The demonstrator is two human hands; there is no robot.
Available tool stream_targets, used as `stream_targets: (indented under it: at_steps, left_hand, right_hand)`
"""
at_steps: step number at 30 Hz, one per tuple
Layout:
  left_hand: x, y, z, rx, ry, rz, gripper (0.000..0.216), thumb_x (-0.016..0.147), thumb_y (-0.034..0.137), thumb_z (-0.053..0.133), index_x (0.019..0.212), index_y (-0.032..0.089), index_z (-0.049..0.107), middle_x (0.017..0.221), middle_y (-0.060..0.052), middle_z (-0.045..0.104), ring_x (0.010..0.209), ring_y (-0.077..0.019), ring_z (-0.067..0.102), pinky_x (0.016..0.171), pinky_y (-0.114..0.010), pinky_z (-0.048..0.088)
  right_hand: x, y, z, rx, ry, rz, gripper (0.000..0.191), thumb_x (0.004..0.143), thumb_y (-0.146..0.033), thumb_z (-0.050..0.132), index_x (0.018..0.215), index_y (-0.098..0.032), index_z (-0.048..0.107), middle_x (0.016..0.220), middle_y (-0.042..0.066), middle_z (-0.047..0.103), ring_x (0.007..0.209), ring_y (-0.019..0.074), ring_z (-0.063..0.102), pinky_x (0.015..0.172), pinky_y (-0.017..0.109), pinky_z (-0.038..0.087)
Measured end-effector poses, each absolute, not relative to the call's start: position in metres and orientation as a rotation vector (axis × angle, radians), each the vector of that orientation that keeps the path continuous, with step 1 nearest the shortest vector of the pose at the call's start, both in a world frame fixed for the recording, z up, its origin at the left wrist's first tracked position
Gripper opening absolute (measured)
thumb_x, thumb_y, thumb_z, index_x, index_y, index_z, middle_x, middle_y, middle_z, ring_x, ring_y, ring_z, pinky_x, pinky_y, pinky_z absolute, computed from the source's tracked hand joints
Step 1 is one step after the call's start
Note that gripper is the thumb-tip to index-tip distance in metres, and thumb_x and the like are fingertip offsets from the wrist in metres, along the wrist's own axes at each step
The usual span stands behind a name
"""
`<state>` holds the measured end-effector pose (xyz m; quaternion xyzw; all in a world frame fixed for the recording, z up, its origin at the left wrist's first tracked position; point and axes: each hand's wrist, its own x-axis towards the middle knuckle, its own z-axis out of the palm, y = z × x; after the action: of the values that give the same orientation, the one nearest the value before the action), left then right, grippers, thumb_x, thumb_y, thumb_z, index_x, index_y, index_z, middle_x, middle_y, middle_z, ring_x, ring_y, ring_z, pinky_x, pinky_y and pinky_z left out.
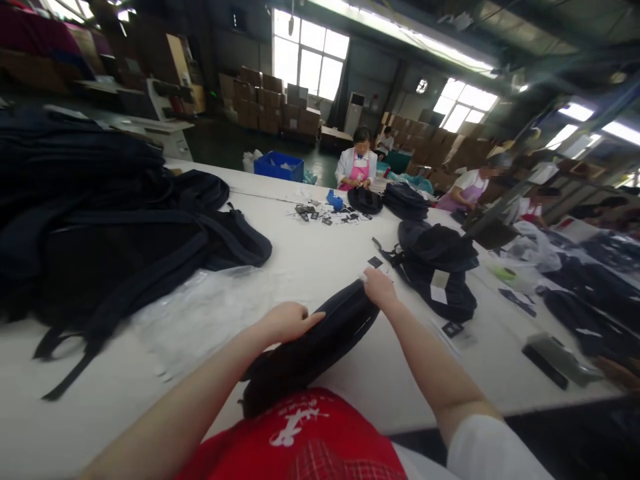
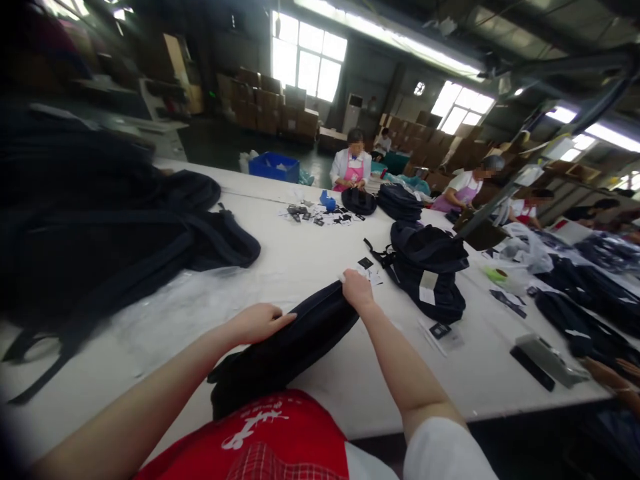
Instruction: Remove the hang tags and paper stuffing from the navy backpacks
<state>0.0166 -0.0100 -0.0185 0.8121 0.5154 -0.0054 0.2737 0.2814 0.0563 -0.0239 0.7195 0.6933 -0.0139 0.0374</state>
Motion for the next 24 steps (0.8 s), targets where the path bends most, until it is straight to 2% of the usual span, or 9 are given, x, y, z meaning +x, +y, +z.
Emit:
stream_targets:
  at_steps: [4,9,12,14,16,18,20,24]
  left_hand:
    - [0.06,0.009,-0.022,2.197,1.382,-0.062,0.05,0.078,0.059,0.05,0.096,0.017,0.072,0.099,-0.016,0.072,0.088,-0.0303,0.067,0.07,-0.034,0.049]
    - [0.093,-0.018,-0.035,2.24,1.3,-0.019,0.057,0.087,0.057,0.034,0.093,0.016,0.074,0.098,-0.018,0.072,0.093,-0.0329,0.067,0.077,-0.038,0.05]
    - [0.091,-0.029,-0.04,2.182,1.274,0.046,0.06,0.091,0.054,0.027,0.093,0.016,0.073,0.097,-0.017,0.073,0.092,-0.0304,0.067,0.078,-0.037,0.05]
    - [0.085,-0.03,-0.045,2.069,1.251,0.086,0.06,0.092,0.053,0.025,0.092,0.016,0.072,0.096,-0.015,0.073,0.089,-0.0277,0.067,0.077,-0.034,0.049]
    - [0.078,-0.026,-0.051,1.945,1.241,0.147,0.06,0.092,0.054,0.025,0.092,0.016,0.072,0.094,-0.013,0.074,0.086,-0.0261,0.067,0.074,-0.033,0.049]
    - [0.072,-0.021,-0.058,1.837,1.267,0.228,0.059,0.091,0.055,0.028,0.09,0.016,0.073,0.092,-0.011,0.074,0.084,-0.0258,0.067,0.073,-0.032,0.048]
    - [0.067,-0.016,-0.066,1.748,1.339,0.321,0.058,0.09,0.055,0.031,0.088,0.015,0.073,0.09,-0.011,0.074,0.084,-0.0262,0.067,0.074,-0.032,0.048]
    - [0.065,-0.011,-0.074,1.666,1.442,0.422,0.059,0.092,0.051,0.028,0.089,0.013,0.072,0.091,-0.011,0.074,0.088,-0.0256,0.066,0.075,-0.032,0.048]
  right_hand:
    - [0.291,0.043,-0.025,2.24,2.153,-0.035,0.028,0.096,-0.031,0.037,0.112,-0.019,0.056,0.115,0.012,0.062,0.107,0.021,0.058,0.085,0.028,0.041]
    - [0.336,0.037,-0.035,2.395,1.877,-0.116,0.028,0.09,-0.025,0.045,0.105,-0.01,0.062,0.104,0.02,0.065,0.096,0.0255,0.062,0.077,0.031,0.042]
    - [0.352,0.031,-0.039,2.428,1.756,-0.176,0.025,0.084,-0.02,0.052,0.1,-0.006,0.065,0.099,0.023,0.065,0.094,0.0274,0.062,0.075,0.032,0.042]
    - [0.346,0.02,-0.036,2.449,1.826,-0.124,0.029,0.084,-0.021,0.049,0.106,-0.007,0.062,0.106,0.022,0.063,0.099,0.027,0.06,0.08,0.032,0.041]
    - [0.329,0.003,-0.03,2.368,2.124,-0.129,0.03,0.085,-0.02,0.045,0.109,-0.011,0.059,0.108,0.016,0.062,0.099,0.0237,0.057,0.083,0.03,0.041]
    - [0.311,-0.016,-0.025,2.067,2.487,-0.34,0.026,0.08,-0.016,0.045,0.101,-0.015,0.06,0.1,0.01,0.063,0.093,0.0201,0.057,0.081,0.027,0.041]
    - [0.302,-0.032,-0.025,1.759,2.578,-0.626,0.02,0.075,-0.012,0.048,0.089,-0.017,0.061,0.09,0.006,0.064,0.086,0.0183,0.058,0.078,0.025,0.041]
    - [0.31,-0.034,-0.045,1.832,2.282,-0.871,0.014,0.076,-0.011,0.051,0.082,-0.014,0.063,0.08,0.006,0.067,0.073,0.0175,0.061,0.07,0.025,0.043]
